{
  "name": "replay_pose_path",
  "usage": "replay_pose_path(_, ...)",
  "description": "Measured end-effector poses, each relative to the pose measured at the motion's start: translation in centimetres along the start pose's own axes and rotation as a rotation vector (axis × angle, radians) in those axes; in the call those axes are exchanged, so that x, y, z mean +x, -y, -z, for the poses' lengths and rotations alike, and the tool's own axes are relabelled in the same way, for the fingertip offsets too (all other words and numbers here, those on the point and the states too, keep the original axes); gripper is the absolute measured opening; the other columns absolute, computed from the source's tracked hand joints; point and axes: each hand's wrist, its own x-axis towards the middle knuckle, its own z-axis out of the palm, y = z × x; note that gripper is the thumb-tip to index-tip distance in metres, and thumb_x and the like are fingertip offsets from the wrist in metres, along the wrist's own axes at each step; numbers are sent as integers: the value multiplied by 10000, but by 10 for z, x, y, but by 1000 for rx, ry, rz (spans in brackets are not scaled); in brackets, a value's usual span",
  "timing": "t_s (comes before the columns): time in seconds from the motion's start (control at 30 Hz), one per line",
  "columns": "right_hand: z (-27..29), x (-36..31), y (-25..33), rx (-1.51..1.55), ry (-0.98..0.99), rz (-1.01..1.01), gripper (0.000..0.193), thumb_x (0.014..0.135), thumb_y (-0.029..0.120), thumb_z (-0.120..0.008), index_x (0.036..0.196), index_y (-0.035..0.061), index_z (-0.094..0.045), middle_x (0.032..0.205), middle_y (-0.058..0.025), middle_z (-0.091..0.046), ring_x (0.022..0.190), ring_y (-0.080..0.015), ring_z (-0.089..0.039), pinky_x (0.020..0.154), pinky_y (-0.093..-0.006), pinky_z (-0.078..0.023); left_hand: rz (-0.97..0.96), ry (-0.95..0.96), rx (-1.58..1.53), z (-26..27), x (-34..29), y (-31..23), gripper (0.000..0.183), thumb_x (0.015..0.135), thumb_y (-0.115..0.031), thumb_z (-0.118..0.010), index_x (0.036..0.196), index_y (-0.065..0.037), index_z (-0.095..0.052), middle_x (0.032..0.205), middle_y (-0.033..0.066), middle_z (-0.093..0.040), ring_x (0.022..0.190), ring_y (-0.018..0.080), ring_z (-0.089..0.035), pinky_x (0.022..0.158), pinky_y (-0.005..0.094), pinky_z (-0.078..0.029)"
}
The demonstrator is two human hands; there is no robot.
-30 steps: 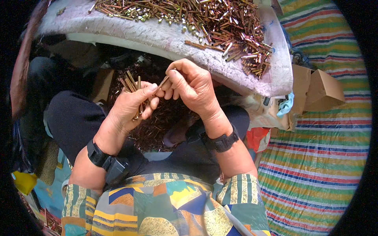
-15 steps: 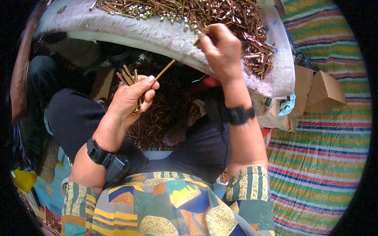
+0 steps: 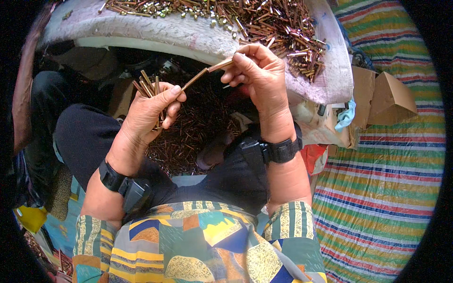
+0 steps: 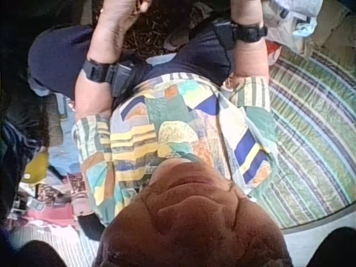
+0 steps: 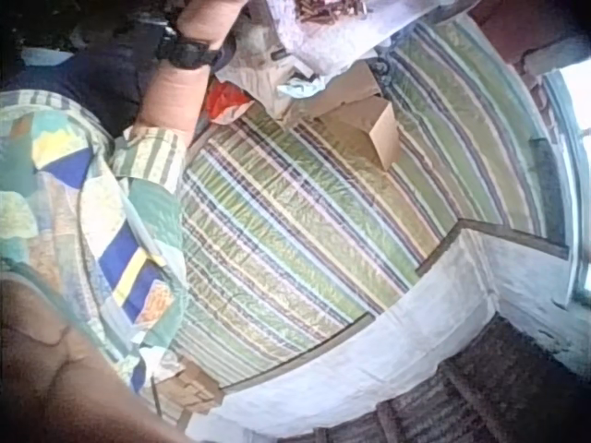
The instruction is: The person gathers a handful of metal tubes from a pile and then proceeds to insert a small metal piece into the end of each tube one by one.
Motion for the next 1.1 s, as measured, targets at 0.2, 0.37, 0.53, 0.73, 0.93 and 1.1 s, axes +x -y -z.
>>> replay_pose_path(0.2,5,-2,-10,17,3,-54,160,831,171,-605,777,34,-542,582,-77,-588,415,-102,-522,367,-174,-372,-130,-11,178,7,0,-2,193,819,-190,-612,746,-12,-600,513,10,-510,369,59,-432,316,171,-326)
replay_pose_path(0.37,-2,-4,-13,-79,-66,92,156,827,149,-608,732,43,-546,554,-54,-575,420,-70,-497,382,-163,-353,-217,-24,400,6,-2,-8,161,822,-165,-607,761,-16,-612,521,7,-521,384,63,-446,340,182,-341)
replay_pose_path(0.53,-26,-13,-7,-202,126,-87,209,832,153,-606,668,43,-536,502,-1,-517,397,-41,-447,367,-168,-326,-200,-26,384,0,-5,-6,146,811,-157,-626,784,-14,-617,532,8,-532,398,58,-468,348,180,-356)
replay_pose_path(0.73,-36,-1,-1,-269,146,-138,232,836,208,-607,679,38,-589,496,22,-493,438,-34,-455,389,-178,-339,-132,27,184,6,-4,-6,142,802,-157,-640,801,-17,-615,546,16,-544,403,61,-481,349,178,-369)
replay_pose_path(0.93,14,71,-3,-1412,-243,356,270,708,357,-655,707,87,-661,737,-104,-603,679,-283,-587,611,-372,-462,-95,-4,94,6,-2,-11,150,799,-165,-643,779,-21,-607,544,24,-543,399,66,-477,343,175,-367)
replay_pose_path(1.1,14,84,-24,-1678,-140,237,223,719,295,-606,710,78,-656,833,-123,-598,807,-298,-576,733,-405,-465,-127,-24,87,7,-3,-10,183,816,-189,-620,793,-8,-601,524,14,-530,375,57,-456,318,160,-339)
